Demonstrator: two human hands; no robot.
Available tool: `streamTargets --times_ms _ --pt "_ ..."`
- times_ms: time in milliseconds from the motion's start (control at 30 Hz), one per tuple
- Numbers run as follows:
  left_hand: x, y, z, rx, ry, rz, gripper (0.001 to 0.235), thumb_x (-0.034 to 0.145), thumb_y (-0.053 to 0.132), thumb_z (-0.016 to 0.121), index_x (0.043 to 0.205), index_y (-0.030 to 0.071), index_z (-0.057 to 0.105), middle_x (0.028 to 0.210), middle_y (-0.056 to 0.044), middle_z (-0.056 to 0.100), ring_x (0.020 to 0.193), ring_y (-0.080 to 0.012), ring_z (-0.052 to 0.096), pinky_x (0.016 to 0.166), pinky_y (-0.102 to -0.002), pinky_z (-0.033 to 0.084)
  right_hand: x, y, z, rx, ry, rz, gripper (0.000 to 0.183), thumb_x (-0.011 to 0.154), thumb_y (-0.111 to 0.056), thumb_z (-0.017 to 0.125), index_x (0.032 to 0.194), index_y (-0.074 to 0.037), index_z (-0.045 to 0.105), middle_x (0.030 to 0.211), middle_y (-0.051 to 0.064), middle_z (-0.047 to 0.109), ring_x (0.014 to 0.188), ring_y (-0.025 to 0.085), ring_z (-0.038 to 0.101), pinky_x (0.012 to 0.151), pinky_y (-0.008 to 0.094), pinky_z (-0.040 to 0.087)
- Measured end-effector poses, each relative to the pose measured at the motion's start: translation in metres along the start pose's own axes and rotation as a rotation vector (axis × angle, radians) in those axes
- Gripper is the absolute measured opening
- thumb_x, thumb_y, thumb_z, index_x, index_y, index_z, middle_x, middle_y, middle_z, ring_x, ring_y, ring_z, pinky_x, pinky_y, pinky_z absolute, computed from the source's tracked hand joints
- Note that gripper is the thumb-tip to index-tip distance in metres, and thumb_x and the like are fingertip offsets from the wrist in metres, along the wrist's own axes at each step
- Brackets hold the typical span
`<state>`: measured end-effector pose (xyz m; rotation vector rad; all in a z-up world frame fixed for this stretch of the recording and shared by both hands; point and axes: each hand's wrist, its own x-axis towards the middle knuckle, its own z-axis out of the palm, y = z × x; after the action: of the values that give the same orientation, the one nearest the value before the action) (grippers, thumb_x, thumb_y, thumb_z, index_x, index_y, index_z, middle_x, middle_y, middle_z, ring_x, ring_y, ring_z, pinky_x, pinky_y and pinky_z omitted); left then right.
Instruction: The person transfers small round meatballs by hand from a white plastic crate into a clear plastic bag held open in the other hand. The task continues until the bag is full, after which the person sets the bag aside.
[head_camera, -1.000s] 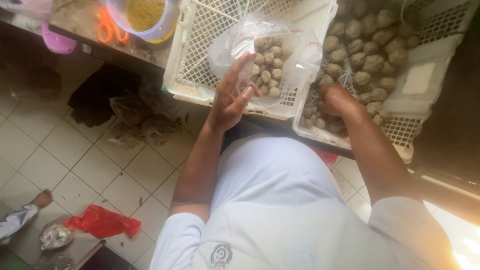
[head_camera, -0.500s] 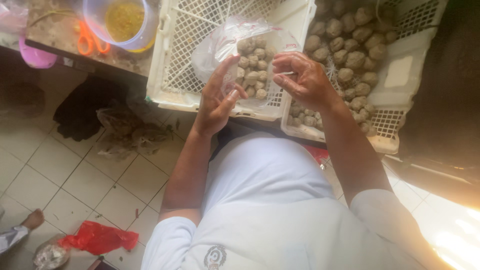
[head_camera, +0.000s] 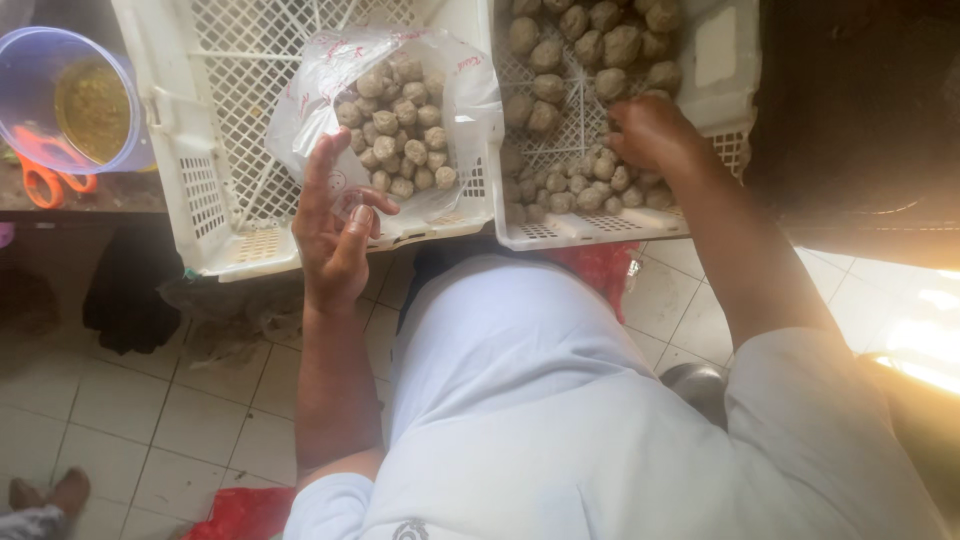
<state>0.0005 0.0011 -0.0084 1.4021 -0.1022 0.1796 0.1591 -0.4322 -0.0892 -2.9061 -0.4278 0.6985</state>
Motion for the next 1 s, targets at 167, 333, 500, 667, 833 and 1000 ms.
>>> streamTargets --times_ms 167,333,500,667,833,1000 --pt "0.002 0.000 0.000 -0.013 0.001 0.027 0.077 0.093 -0.001 0.052 0.167 0.007 0.029 0.167 -0.019 0.041 0.094 -0.0195 0.074 0.065 -0.022 0.056 0.028 -0.028 0.010 0.032 -0.082 0.052 0.036 0.092 -0.010 0.069 0.127 -0.005 0.070 0.114 0.028 0.069 0.103 0.042 0.067 0.089 0.051 0.055" --pt "0.003 0.000 0.001 -0.055 0.036 0.064 0.069 0.106 0.017 0.059 0.168 0.008 0.029 0.163 -0.019 0.043 0.097 -0.0199 0.073 0.067 -0.023 0.056 -0.014 -0.053 -0.045 0.308 -0.164 0.221 0.039 0.097 -0.021 0.070 0.135 -0.014 0.067 0.098 0.023 0.075 0.088 0.033 0.072 0.082 0.047 0.057" --pt "-0.003 -0.002 -0.001 -0.046 0.021 0.043 0.069 0.108 0.021 0.061 0.168 0.007 0.029 0.163 -0.020 0.042 0.096 -0.0200 0.073 0.066 -0.024 0.055 -0.042 -0.124 -0.062 0.794 -0.386 -0.329 0.041 0.096 -0.030 0.066 0.130 -0.007 0.066 0.104 0.010 0.077 0.085 0.019 0.074 0.076 0.035 0.067" --pt "0.000 -0.002 0.002 0.009 0.017 0.065 0.068 0.109 0.023 0.061 0.168 0.007 0.030 0.165 -0.019 0.044 0.094 -0.0189 0.074 0.064 -0.023 0.055 -0.023 -0.161 -0.065 0.737 -0.010 -0.519 0.050 0.100 -0.022 0.069 0.144 -0.003 0.053 0.128 0.014 0.066 0.104 0.020 0.071 0.086 0.035 0.063" --pt "-0.008 -0.008 -0.002 0.003 0.026 0.069 0.064 0.111 0.025 0.060 0.164 0.007 0.030 0.164 -0.018 0.044 0.094 -0.0186 0.074 0.065 -0.023 0.055 -0.021 -0.100 -0.086 0.220 0.226 -0.195 0.032 0.104 -0.020 0.070 0.132 -0.005 0.063 0.122 0.015 0.071 0.095 0.024 0.070 0.088 0.039 0.059" --pt "-0.008 -0.009 0.000 -0.005 0.035 0.086 0.063 0.112 0.027 0.061 0.164 0.007 0.030 0.164 -0.018 0.044 0.093 -0.0192 0.074 0.063 -0.023 0.055 -0.044 -0.086 -0.063 0.367 -0.383 0.284 0.037 0.097 -0.012 0.063 0.134 -0.014 0.060 0.111 0.013 0.073 0.081 0.025 0.073 0.071 0.041 0.063"
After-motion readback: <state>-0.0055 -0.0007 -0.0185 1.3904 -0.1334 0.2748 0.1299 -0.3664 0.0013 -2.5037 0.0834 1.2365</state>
